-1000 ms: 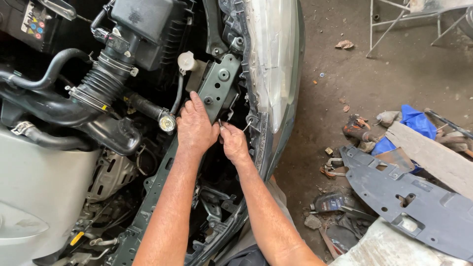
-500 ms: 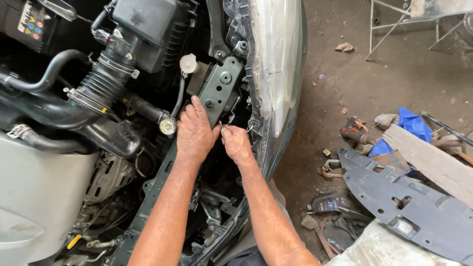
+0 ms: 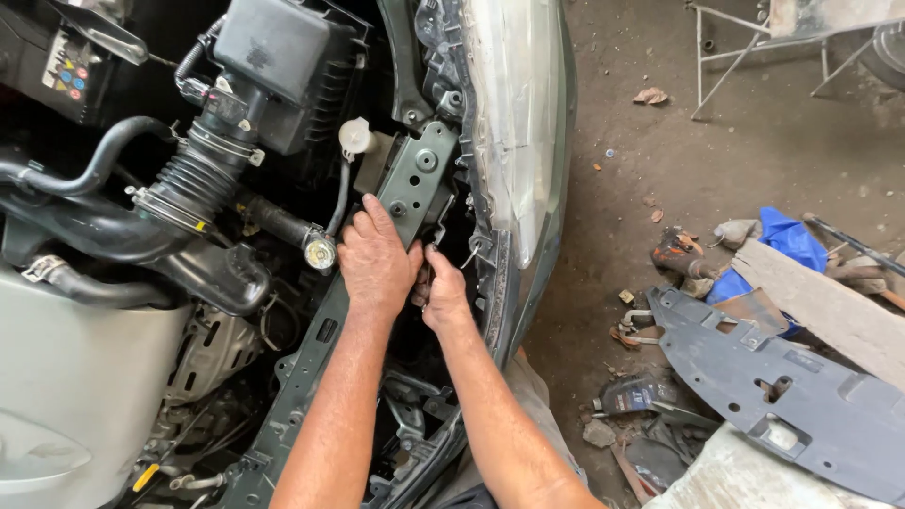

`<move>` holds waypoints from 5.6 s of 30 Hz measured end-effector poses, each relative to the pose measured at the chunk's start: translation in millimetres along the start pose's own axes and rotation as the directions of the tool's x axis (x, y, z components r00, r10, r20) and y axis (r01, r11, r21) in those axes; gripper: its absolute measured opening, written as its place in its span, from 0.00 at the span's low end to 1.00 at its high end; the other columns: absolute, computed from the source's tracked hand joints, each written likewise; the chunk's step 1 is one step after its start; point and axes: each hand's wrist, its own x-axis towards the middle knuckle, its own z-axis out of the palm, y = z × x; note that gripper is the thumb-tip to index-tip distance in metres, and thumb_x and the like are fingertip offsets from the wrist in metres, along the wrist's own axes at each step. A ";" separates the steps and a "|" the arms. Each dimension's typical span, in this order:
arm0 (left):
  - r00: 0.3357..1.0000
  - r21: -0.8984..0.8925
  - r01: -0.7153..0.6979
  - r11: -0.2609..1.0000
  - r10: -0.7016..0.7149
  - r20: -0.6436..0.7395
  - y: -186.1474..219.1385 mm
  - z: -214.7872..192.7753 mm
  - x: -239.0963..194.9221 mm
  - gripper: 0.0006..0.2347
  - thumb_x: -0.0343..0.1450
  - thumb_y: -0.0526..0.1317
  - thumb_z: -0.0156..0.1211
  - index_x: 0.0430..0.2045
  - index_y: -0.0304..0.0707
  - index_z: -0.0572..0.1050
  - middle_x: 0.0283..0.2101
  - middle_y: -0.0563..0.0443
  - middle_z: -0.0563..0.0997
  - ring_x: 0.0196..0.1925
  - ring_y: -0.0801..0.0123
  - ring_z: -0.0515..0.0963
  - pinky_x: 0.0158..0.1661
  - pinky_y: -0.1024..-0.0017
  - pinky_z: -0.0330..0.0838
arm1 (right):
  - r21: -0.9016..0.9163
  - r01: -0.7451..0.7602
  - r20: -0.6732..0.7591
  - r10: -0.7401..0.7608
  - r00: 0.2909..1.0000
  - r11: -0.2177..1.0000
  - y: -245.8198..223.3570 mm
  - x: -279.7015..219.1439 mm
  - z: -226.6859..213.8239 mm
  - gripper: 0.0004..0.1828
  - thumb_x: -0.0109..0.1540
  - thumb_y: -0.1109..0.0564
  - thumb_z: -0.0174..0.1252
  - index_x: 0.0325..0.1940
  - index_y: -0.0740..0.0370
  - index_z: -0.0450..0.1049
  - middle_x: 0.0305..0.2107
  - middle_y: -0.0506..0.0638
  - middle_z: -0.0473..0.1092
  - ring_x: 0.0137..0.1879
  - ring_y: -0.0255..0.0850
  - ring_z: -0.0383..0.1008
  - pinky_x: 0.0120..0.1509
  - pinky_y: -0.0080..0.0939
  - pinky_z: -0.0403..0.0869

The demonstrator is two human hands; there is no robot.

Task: The person uses a wrench to loosen and remove bolts from the front metal crossbar of a car with the hood open. They work on both the center and side sections of the bar, removing fasteners and placing them aside.

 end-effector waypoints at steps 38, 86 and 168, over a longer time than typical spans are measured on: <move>0.720 -0.674 0.194 -0.713 -0.363 0.591 75.9 69.0 -54.8 0.27 0.64 0.33 0.58 0.63 0.38 0.72 0.49 0.53 0.79 0.38 0.73 0.76 0.34 0.75 0.70 | -0.850 0.453 0.340 -0.378 0.861 0.268 -117.9 -62.5 46.8 0.08 0.66 0.57 0.57 0.42 0.65 0.72 0.29 0.53 0.77 0.28 0.34 0.77 0.30 0.34 0.78; 0.762 0.070 -0.257 -0.964 -0.158 0.628 88.7 110.5 -30.7 0.05 0.71 0.31 0.59 0.37 0.35 0.78 0.32 0.52 0.79 0.31 0.68 0.76 0.32 0.68 0.69 | -0.694 0.457 0.595 -0.085 0.799 -0.556 -103.3 -80.8 92.1 0.13 0.58 0.56 0.62 0.42 0.67 0.76 0.31 0.60 0.80 0.36 0.47 0.83 0.42 0.44 0.79; 0.720 -0.076 -0.422 -0.904 -0.384 0.578 118.8 120.6 -19.5 0.04 0.72 0.35 0.61 0.37 0.39 0.81 0.31 0.58 0.79 0.29 0.76 0.76 0.30 0.75 0.71 | 0.496 0.179 0.389 0.401 0.830 -0.850 -64.3 -93.5 120.2 0.09 0.61 0.54 0.55 0.37 0.58 0.78 0.33 0.56 0.78 0.43 0.52 0.80 0.45 0.54 0.77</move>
